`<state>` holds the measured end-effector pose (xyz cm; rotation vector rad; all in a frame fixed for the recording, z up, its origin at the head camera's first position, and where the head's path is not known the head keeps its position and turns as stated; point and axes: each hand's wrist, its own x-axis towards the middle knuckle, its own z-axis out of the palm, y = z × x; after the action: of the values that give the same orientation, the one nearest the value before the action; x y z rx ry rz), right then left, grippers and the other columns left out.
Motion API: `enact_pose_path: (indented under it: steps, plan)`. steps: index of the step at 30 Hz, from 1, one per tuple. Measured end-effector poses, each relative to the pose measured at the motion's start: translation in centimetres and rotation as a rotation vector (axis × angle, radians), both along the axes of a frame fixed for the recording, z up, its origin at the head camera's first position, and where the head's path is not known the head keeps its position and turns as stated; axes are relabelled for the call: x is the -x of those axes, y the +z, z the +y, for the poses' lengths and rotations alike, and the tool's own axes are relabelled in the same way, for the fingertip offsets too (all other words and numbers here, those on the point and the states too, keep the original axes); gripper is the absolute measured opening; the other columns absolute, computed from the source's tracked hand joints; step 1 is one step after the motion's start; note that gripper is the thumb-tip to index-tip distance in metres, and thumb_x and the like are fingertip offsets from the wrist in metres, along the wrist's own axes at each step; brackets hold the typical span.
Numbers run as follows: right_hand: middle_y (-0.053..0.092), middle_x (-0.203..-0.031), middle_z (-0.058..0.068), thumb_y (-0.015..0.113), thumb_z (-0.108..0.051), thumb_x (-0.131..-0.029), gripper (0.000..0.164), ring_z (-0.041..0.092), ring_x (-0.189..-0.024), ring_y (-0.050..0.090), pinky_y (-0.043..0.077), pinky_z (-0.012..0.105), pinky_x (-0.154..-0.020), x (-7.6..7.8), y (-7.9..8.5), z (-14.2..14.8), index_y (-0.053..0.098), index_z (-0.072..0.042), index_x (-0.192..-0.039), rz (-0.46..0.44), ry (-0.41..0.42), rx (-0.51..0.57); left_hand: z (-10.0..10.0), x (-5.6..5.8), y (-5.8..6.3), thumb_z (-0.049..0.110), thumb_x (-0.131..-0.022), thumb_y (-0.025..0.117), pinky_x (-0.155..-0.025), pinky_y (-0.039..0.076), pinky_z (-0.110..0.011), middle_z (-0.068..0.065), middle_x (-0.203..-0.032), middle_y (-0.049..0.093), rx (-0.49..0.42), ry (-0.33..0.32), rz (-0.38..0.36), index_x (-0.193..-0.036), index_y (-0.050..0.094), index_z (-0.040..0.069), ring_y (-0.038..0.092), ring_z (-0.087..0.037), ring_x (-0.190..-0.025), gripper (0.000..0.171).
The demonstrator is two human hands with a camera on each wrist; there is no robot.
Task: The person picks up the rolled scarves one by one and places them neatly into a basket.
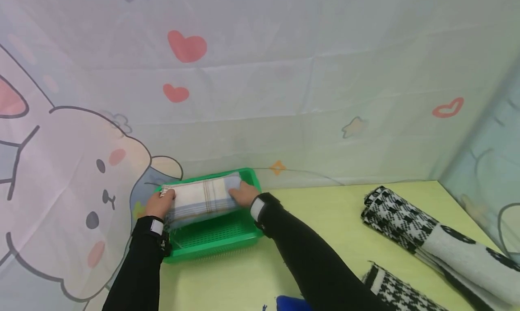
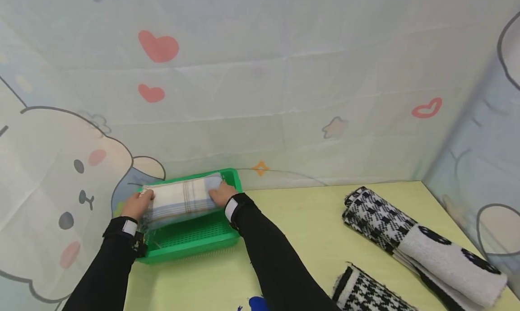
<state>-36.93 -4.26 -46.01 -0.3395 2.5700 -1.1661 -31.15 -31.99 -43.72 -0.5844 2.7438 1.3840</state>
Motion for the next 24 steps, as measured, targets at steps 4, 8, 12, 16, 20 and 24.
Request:
enact_pose_path:
  steps: [4, 8, 12, 16, 20, 24]
  plan:
    - [0.05, -0.155, 0.03, 0.048, -0.034, -0.111, 0.069, 0.041, -0.131, 0.058, 0.049, 0.051, -0.114, 0.0, 0.3, 0.1, 0.033, 0.013, -0.16, -0.028, -0.009, 0.012, 0.4, 0.5, 0.1, 0.032, -0.101, 0.04, -0.073, 0.032, -0.045, -0.02, -0.09, 0.046, 0.075, -0.029, -0.007, -0.107, 0.055, -0.009, 0.039, -0.031, -0.078, 0.044]
    - [0.045, -0.159, 0.03, 0.05, -0.038, -0.111, 0.076, 0.041, -0.138, 0.055, 0.05, 0.049, -0.114, 0.2, 0.6, 0.3, 0.027, 0.013, -0.162, -0.078, 0.017, -0.001, 0.6, 1.2, 0.0, 0.031, -0.101, 0.04, -0.066, 0.026, -0.04, -0.004, -0.069, 0.028, 0.085, -0.05, -0.018, -0.075, 0.032, 0.011, 0.025, -0.02, -0.065, 0.034]
    - [0.048, -0.154, 0.029, 0.053, -0.037, -0.111, 0.076, 0.04, -0.133, 0.058, 0.059, 0.05, -0.102, 0.5, 1.0, 0.2, 0.026, 0.01, -0.163, -0.139, 0.037, 0.017, 0.5, 1.4, -0.2, 0.032, -0.101, 0.04, -0.07, 0.026, -0.041, -0.009, -0.079, 0.03, 0.063, -0.052, -0.039, -0.082, 0.032, 0.01, 0.026, -0.022, -0.068, 0.03]
    - [0.052, -0.148, 0.027, 0.056, -0.036, -0.11, 0.073, 0.039, -0.125, 0.061, 0.066, 0.049, -0.087, 0.9, 1.6, 0.0, 0.03, 0.008, -0.162, -0.149, 0.055, 0.024, 0.2, 1.6, -0.3, 0.032, -0.101, 0.039, -0.07, 0.026, -0.041, -0.007, -0.076, 0.029, 0.067, -0.044, -0.037, -0.08, 0.031, 0.01, 0.025, -0.022, -0.068, 0.032]
    - [0.046, -0.158, 0.027, 0.056, -0.039, -0.11, 0.077, 0.041, -0.133, 0.059, 0.066, 0.05, -0.089, 1.5, 2.0, -0.3, 0.027, 0.008, -0.164, -0.165, 0.05, 0.014, 0.1, 1.9, -0.7, 0.032, -0.099, 0.04, -0.068, 0.025, -0.04, -0.002, -0.069, 0.025, 0.067, -0.033, -0.015, -0.073, 0.028, 0.014, 0.023, -0.02, -0.065, 0.034]
    - [0.034, -0.17, 0.024, 0.055, -0.045, -0.111, 0.083, 0.039, -0.145, 0.051, 0.065, 0.047, -0.093, 2.2, 1.6, -0.4, 0.022, 0.007, -0.167, -0.179, 0.044, -0.038, 0.1, 2.3, -1.3, 0.033, -0.099, 0.04, -0.067, 0.025, -0.04, -0.002, -0.07, 0.025, 0.061, -0.031, -0.018, -0.073, 0.028, 0.015, 0.023, -0.021, -0.066, 0.034]
